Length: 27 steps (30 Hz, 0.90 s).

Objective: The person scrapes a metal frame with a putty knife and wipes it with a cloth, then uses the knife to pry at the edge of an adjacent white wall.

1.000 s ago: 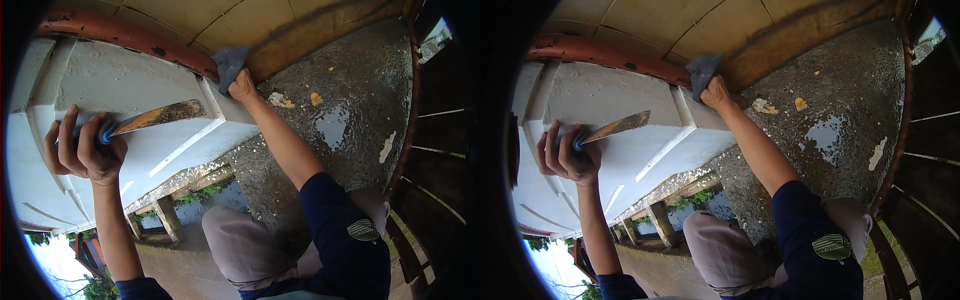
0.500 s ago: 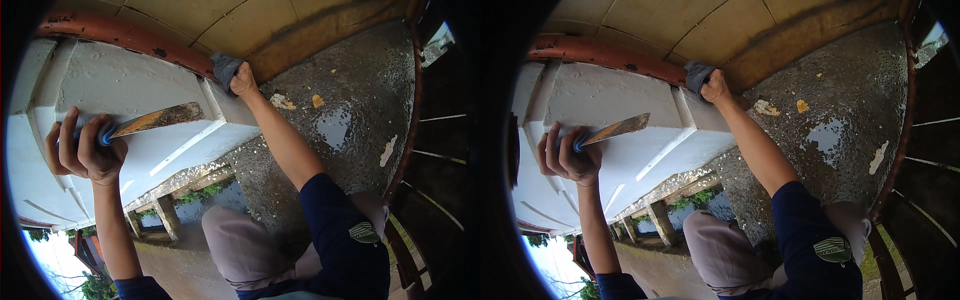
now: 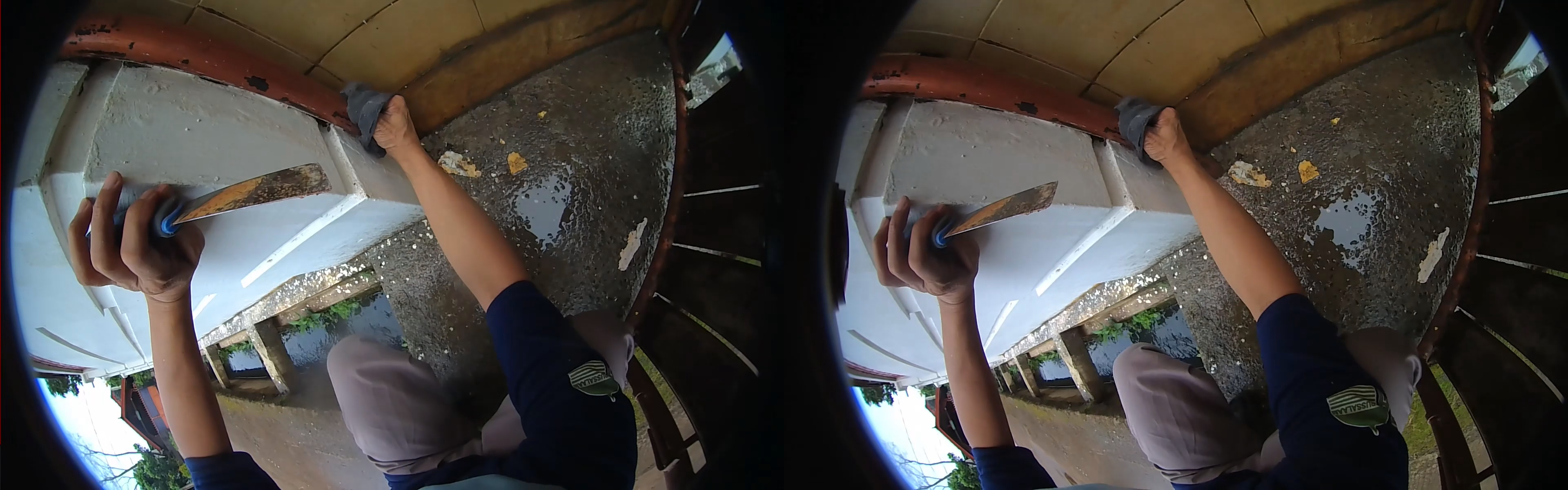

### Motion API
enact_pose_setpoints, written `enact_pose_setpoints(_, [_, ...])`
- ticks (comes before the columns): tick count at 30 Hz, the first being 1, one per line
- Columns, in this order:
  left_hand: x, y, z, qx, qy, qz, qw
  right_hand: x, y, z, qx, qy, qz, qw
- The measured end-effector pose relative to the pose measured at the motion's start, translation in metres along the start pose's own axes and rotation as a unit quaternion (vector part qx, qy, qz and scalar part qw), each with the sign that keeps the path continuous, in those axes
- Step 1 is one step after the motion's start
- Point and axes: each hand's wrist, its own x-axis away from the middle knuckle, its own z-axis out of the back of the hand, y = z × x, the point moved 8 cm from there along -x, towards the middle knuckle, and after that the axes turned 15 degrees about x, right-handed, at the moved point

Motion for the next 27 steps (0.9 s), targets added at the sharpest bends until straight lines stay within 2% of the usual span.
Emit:
enact_pose_setpoints(4, [0.000,0.000,0.000,-0.005,-0.002,0.004,1.000,0.001,0.006,0.004,0.004,-0.017,-0.042,0.999])
enact_pose_setpoints(7, [0.002,-0.001,0.000,-0.005,0.012,0.024,1.000,0.000,-0.004,0.003,0.023,0.028,0.016,0.999])
enact_pose_setpoints(10, [0.003,-0.001,0.000,-0.004,0.010,0.030,0.999,-0.001,0.003,-0.001,0.068,0.056,0.008,0.996])
enact_pose_setpoints(12, [0.002,0.001,0.000,0.002,0.005,0.024,1.000,0.016,-0.019,0.006,0.198,0.083,0.191,0.958])
enact_pose_setpoints(13, [0.000,0.000,0.000,0.000,0.009,0.020,1.000,0.020,-0.030,0.008,0.260,0.094,0.288,0.917])
enact_pose_setpoints(16, [0.006,-0.005,-0.001,0.001,0.003,0.037,0.999,0.024,-0.026,0.004,0.455,-0.017,0.176,0.873])
enact_pose_setpoints(17, [0.006,-0.005,0.000,0.004,0.006,0.043,0.999,0.020,-0.041,-0.001,0.463,0.045,0.212,0.860])
enact_pose_setpoints(18, [0.005,-0.004,0.000,0.005,0.010,0.037,0.999,0.010,-0.043,-0.012,0.436,0.014,0.211,0.875])
enact_pose_setpoints(19, [0.002,-0.003,0.000,0.009,0.013,0.030,0.999,-0.010,-0.079,-0.031,0.410,-0.016,0.207,0.888])
enact_pose_setpoints(21, [0.003,-0.002,0.000,-0.003,0.000,0.025,1.000,-0.026,-0.134,-0.072,0.393,-0.014,0.308,0.866])
enact_pose_setpoints(24, [0.002,-0.002,0.001,0.019,0.016,0.032,0.999,-0.027,-0.094,-0.060,0.474,-0.064,0.308,0.822])
enact_pose_setpoints(25, [0.001,-0.003,0.000,0.026,0.021,0.040,0.999,-0.011,-0.081,-0.042,0.437,-0.053,0.264,0.858])
enact_pose_setpoints(27, [0.005,-0.004,0.000,0.030,0.028,0.056,0.998,0.016,-0.032,-0.011,0.488,-0.045,0.240,0.838])
